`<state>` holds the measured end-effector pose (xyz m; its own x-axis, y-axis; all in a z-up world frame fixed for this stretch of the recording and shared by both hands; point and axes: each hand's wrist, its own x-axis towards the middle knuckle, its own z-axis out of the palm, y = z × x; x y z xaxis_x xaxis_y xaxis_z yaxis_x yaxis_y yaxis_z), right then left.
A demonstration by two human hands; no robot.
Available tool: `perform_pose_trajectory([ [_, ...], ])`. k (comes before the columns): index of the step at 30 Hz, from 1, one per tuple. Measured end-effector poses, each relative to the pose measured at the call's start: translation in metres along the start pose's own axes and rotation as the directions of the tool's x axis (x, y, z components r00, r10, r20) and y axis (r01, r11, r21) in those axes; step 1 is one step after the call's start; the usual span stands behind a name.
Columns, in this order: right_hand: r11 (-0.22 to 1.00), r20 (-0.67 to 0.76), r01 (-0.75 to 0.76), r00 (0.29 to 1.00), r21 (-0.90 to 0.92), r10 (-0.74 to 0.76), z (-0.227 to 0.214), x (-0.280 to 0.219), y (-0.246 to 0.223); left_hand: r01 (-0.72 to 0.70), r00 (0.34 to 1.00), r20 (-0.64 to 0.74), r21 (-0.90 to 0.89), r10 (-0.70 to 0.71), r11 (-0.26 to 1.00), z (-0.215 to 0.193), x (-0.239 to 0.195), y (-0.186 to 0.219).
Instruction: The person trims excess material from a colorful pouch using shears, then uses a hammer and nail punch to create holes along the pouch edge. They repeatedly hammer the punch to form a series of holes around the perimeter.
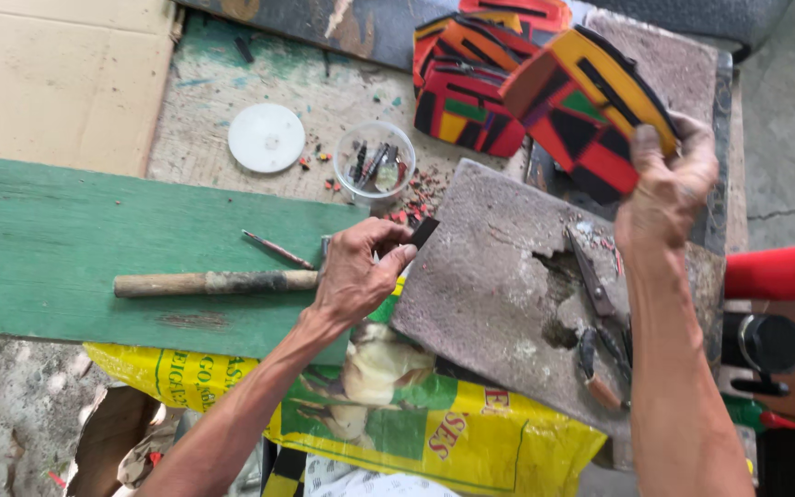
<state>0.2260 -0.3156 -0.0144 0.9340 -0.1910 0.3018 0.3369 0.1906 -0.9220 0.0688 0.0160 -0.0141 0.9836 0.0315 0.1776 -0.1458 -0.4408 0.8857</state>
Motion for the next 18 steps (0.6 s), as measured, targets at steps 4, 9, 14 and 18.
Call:
perform_pose_trajectory([
  [4,0.943,-0.052,-0.243,0.964,0.228,0.261,-0.034,-0.045,-0.022,0.229,0.959,0.195,-0.099,-0.207,0.968,0.018,0.000,0.009],
  [9,0.928,0.059,-0.314,0.950,0.200,0.308,-0.039,-0.078,-0.054,0.028,0.987,0.156,0.123,-0.048,0.992,0.035,0.003,0.019],
  [14,0.876,0.075,-0.448,0.894,0.180,0.442,-0.040,-0.123,-0.085,0.078,0.989,0.135,-0.196,-0.052,0.977,0.035,-0.002,0.030],
  [18,0.902,0.153,-0.415,0.905,0.118,0.396,-0.014,-0.145,-0.090,0.029,0.991,0.130,-0.419,0.028,0.908,0.061,0.009,0.040],
])
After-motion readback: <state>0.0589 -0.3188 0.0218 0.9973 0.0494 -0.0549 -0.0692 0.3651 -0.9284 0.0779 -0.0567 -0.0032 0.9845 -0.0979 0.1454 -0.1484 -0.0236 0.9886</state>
